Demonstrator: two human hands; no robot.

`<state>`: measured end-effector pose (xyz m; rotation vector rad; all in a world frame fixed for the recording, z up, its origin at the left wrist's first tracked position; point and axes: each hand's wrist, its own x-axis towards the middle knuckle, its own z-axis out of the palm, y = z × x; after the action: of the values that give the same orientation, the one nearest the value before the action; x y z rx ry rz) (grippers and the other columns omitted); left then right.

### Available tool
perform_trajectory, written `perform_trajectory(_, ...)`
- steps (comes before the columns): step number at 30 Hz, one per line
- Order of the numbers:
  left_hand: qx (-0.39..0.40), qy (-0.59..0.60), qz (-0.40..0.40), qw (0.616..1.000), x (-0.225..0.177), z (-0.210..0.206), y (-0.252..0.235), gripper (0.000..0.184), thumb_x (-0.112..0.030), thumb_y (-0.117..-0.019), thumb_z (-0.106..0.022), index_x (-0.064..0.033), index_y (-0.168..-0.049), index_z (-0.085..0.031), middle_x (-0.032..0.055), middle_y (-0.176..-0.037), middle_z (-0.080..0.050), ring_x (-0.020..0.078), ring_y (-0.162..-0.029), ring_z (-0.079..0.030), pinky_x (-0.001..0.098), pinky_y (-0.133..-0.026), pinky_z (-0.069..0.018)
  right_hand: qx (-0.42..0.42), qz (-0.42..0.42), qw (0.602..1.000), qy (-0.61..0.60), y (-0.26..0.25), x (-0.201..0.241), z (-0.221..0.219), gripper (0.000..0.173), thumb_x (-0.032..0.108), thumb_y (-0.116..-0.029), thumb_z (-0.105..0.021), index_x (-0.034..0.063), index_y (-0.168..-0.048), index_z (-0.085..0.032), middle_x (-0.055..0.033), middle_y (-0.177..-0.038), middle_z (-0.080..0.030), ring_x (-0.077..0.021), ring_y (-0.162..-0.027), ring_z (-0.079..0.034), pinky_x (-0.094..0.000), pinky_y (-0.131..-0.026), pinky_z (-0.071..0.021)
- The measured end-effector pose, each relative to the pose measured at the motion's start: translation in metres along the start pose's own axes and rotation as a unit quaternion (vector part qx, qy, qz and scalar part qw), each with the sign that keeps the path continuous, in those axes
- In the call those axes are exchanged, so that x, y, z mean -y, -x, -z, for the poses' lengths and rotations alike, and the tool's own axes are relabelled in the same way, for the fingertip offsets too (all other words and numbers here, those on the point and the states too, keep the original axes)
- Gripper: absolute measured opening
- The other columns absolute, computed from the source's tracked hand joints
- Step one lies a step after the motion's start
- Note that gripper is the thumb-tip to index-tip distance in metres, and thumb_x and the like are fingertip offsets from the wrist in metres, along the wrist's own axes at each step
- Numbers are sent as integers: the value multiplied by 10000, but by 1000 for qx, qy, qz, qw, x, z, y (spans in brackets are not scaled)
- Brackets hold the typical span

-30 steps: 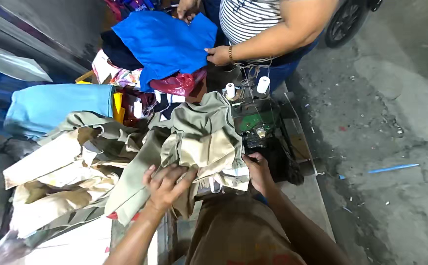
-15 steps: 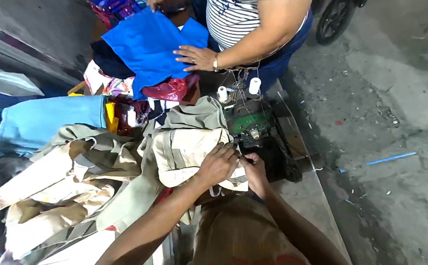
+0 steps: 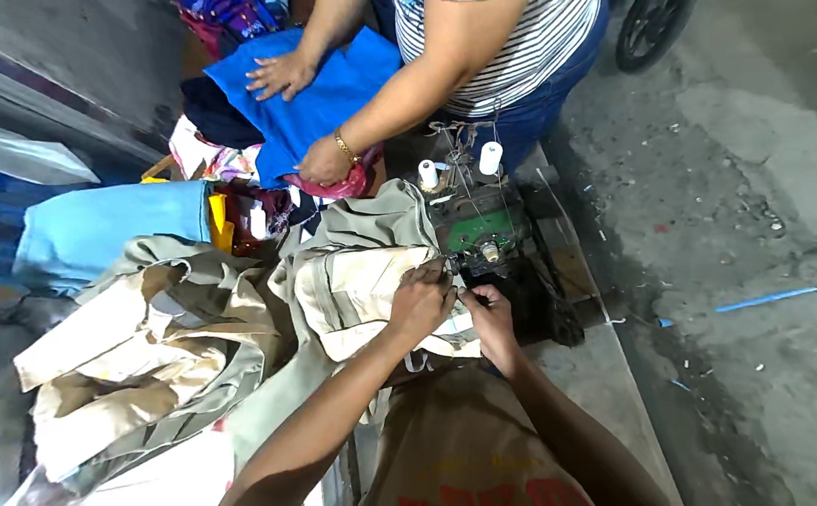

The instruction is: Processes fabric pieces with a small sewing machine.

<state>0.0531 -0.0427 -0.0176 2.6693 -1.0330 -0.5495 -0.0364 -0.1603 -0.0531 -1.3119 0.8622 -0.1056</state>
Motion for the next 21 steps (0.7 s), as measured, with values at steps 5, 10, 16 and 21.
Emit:
perform_trajectory(5,-45,81,22,995,4,-1,-1,433,-386,-1056,-519,-71,-1257,-737,112,-1486,-579,273,-1361,-569,482,-1102,-476,-5,23,1000,5,-8,2,2,138,125,-907,-759,27,-887,-664,-34,-820,-659,-69,-766,-625,-241,-717,-526)
perform_trajectory(10,-53,72,-11,996,16,-6,-5,442,-410,-1046,-532,-78,-1247,-743,98,-1504,-561,266,-1381,-544,488,-1107,-468,-1,21,1000,-12,-10,-3,-1,134,118,-917,-746,21,-887,-658,-47,-818,-658,-83,-766,-629,-248,-723,-532)
perform_trajectory(16,-56,82,-24,995,24,-1,-12,452,-442,-1029,-563,-102,-1267,-741,101,-1500,-566,275,-1387,-538,500,-1109,-464,28,-89,991,-93,-5,7,3,157,142,-957,-714,8,-1027,-672,-64,-929,-655,-110,-860,-617,-285,-793,-521)
perform_trajectory(21,-74,81,-44,993,31,-2,-15,423,-419,-998,-623,-100,-1244,-753,106,-1468,-593,280,-1352,-569,514,-1095,-475,107,-232,928,-270,2,9,22,146,67,-1033,-559,-2,-1155,-600,-125,-930,-694,-186,-767,-686,-331,-670,-585)
